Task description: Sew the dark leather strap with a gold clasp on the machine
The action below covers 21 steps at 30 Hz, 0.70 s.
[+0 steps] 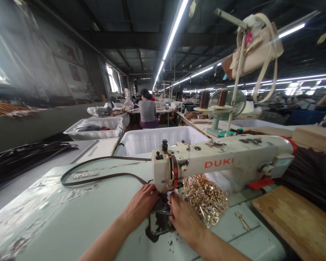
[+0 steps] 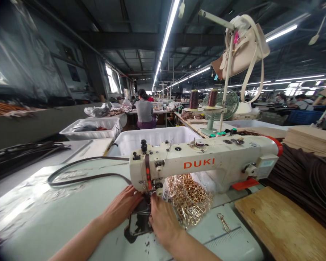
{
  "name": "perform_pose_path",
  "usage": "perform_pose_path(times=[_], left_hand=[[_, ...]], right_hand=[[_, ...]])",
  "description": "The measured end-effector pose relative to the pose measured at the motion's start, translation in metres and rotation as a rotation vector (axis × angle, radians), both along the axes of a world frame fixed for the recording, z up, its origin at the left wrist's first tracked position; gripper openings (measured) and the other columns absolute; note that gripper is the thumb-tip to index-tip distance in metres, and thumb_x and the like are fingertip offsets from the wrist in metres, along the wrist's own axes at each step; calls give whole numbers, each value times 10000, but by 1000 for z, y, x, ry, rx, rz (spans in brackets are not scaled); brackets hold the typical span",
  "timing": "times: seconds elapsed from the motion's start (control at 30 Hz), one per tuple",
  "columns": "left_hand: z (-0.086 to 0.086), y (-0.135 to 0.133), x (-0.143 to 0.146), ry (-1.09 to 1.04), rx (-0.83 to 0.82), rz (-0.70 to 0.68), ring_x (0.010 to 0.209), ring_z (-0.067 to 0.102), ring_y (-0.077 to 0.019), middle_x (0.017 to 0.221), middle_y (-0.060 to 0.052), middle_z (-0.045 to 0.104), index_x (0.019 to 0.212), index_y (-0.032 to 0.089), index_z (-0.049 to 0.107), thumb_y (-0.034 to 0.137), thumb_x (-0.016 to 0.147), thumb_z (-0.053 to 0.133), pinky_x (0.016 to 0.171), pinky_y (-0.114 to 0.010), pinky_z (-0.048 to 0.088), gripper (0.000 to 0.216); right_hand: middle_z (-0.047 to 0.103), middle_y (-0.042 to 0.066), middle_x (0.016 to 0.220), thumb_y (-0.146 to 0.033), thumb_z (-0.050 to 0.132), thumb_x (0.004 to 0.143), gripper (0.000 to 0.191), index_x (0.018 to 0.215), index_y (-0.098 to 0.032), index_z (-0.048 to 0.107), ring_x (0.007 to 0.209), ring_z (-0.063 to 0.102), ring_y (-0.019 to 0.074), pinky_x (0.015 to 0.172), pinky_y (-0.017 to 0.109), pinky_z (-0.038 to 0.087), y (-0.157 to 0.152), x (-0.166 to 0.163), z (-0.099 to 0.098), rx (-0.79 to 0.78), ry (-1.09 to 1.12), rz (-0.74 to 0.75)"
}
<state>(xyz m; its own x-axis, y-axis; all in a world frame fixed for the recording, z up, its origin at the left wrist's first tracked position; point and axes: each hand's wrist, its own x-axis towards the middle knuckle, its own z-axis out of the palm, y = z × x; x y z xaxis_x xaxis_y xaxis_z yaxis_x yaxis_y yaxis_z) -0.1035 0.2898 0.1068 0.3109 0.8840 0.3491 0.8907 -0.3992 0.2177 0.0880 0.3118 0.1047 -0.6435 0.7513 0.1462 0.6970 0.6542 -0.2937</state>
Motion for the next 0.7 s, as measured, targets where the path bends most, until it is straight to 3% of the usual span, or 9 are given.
perform_pose_path(times=[0.1, 0.2, 0.33, 0.43, 0.53, 0.7], left_hand=[[-1, 1, -4, -3, -7, 9, 1035, 558, -253, 1105, -95, 607, 1066, 197, 628, 184, 954, 394, 914, -434, 474, 260], [0, 5, -9, -16, -15, -48, 1137, 521, -243, 1200, -71, 593, 1151, 246, 610, 180, 956, 389, 1008, -429, 426, 302], [4, 8, -11, -30, -33, -94, 1173, 509, -222, 1235, -39, 594, 1114, 277, 635, 191, 962, 375, 1054, -401, 391, 314], [4, 2, -9, -33, -50, -30, 1097, 544, -262, 1106, -79, 635, 1059, 240, 664, 240, 960, 382, 997, -454, 421, 299], [1, -5, -3, -56, -88, 83, 928, 591, -277, 918, -92, 640, 982, 210, 690, 291, 956, 388, 857, -473, 478, 314], [-6, -4, 8, -183, -159, 207, 998, 598, -218, 1048, -37, 624, 1057, 290, 670, 336, 895, 548, 852, -346, 489, 208]], right_hand=[[630, 68, 1007, 29, 540, 693, 426, 1071, -163, 502, 849, 629, 201, 752, 278, 477, -4, -5, -3, -66, 112, -44], [628, 41, 936, 21, 535, 691, 372, 1001, -182, 505, 836, 623, 183, 740, 257, 472, -6, -14, -4, -120, 190, -104], [639, 40, 904, -6, 535, 738, 391, 1084, -187, 509, 794, 629, 206, 701, 286, 467, 0, -10, -2, -48, 124, -89], [649, 69, 873, -21, 470, 831, 407, 1206, -176, 496, 802, 629, 246, 702, 325, 451, 9, 4, 1, 60, -6, -10], [648, 96, 960, -36, 422, 879, 370, 1202, -178, 530, 833, 628, 242, 719, 316, 439, 19, 16, 2, 39, -13, 21], [653, 77, 1000, -242, 471, 947, 229, 1130, -158, 579, 885, 625, 208, 729, 263, 443, 39, 25, 5, -40, 64, 8]])
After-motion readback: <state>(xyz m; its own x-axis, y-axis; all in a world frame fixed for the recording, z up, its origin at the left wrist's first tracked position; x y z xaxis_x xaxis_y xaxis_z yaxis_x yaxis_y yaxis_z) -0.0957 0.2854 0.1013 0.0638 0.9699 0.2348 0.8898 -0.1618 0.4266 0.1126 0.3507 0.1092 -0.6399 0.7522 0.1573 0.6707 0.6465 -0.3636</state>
